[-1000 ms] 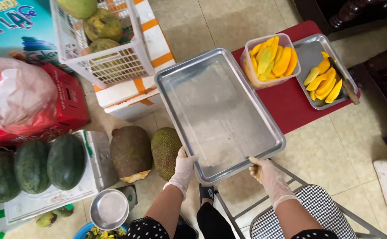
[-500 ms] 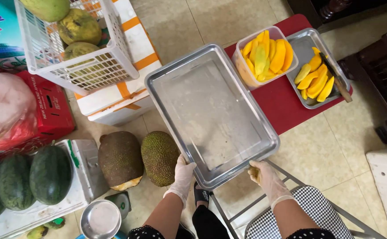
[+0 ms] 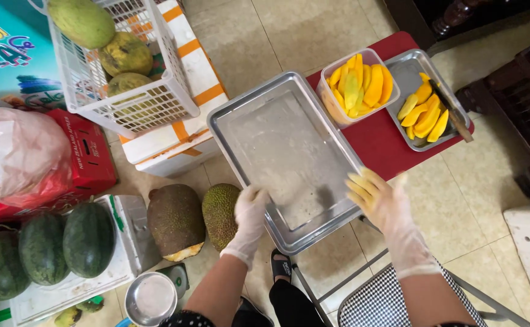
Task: Slicing mangoes, sorting slices into a container, and cleaning the workspace
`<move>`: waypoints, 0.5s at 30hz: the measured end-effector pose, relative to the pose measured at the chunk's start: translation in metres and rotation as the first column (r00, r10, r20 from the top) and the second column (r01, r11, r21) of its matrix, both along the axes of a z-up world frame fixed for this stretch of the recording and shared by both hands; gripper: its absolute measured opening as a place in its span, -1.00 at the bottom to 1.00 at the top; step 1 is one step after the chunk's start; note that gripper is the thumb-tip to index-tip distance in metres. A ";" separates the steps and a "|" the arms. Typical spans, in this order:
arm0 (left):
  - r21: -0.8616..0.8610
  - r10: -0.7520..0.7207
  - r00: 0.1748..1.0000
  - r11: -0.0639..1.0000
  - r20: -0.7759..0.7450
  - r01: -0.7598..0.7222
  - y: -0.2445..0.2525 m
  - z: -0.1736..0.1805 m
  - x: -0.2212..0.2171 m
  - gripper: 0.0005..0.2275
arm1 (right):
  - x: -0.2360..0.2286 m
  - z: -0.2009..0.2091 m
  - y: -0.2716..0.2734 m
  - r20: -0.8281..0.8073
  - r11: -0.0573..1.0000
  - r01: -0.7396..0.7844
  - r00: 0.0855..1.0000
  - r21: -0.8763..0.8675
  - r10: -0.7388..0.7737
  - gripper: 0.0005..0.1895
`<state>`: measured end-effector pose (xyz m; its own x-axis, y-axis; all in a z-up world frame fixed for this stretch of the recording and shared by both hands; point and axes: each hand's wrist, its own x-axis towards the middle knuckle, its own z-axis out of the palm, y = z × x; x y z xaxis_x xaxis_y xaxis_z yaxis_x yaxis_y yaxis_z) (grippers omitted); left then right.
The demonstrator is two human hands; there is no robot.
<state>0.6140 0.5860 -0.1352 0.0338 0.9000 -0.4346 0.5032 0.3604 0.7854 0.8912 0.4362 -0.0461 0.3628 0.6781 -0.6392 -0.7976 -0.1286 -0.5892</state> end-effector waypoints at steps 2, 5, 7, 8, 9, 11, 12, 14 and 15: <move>-0.058 -0.068 0.926 0.994 0.372 0.096 -0.002 0.018 0.032 -0.77 | -0.023 0.044 0.036 -0.100 0.988 -0.054 0.993 0.143 0.069 0.28; -0.162 -0.071 0.753 0.959 0.654 0.232 0.001 0.219 0.051 -0.35 | -0.048 0.056 0.065 -0.053 0.911 -0.181 0.975 0.370 0.215 0.24; -0.218 0.010 0.664 0.948 0.747 0.231 0.018 0.179 0.070 -0.57 | -0.059 0.052 0.079 -0.052 0.878 -0.247 0.955 0.410 0.293 0.23; -0.277 0.094 0.564 0.929 0.820 0.247 0.028 0.158 0.079 -0.77 | -0.065 0.049 0.086 -0.052 0.843 -0.302 0.931 0.445 0.361 0.23; -0.272 0.096 0.560 0.931 0.823 0.241 0.030 0.167 0.072 -0.77 | -0.073 0.062 0.086 -0.047 0.840 -0.310 0.929 0.446 0.367 0.23; -0.202 0.105 0.649 0.976 0.754 0.076 0.036 0.188 0.057 -0.88 | -0.090 0.088 0.085 0.055 0.767 -0.438 0.881 0.469 0.469 0.18; -0.199 0.105 0.649 0.977 0.754 0.073 0.038 0.191 0.051 -0.88 | -0.097 0.094 0.083 0.056 0.765 -0.440 0.880 0.471 0.471 0.18; -0.007 0.038 0.648 0.999 0.761 -0.050 0.040 0.198 0.039 -0.95 | -0.112 0.104 0.077 0.194 0.642 -0.633 0.761 0.433 0.619 0.25; -0.006 0.036 0.650 0.999 0.759 -0.048 0.039 0.203 0.033 -0.95 | -0.119 0.113 0.075 0.192 0.643 -0.630 0.763 0.436 0.618 0.25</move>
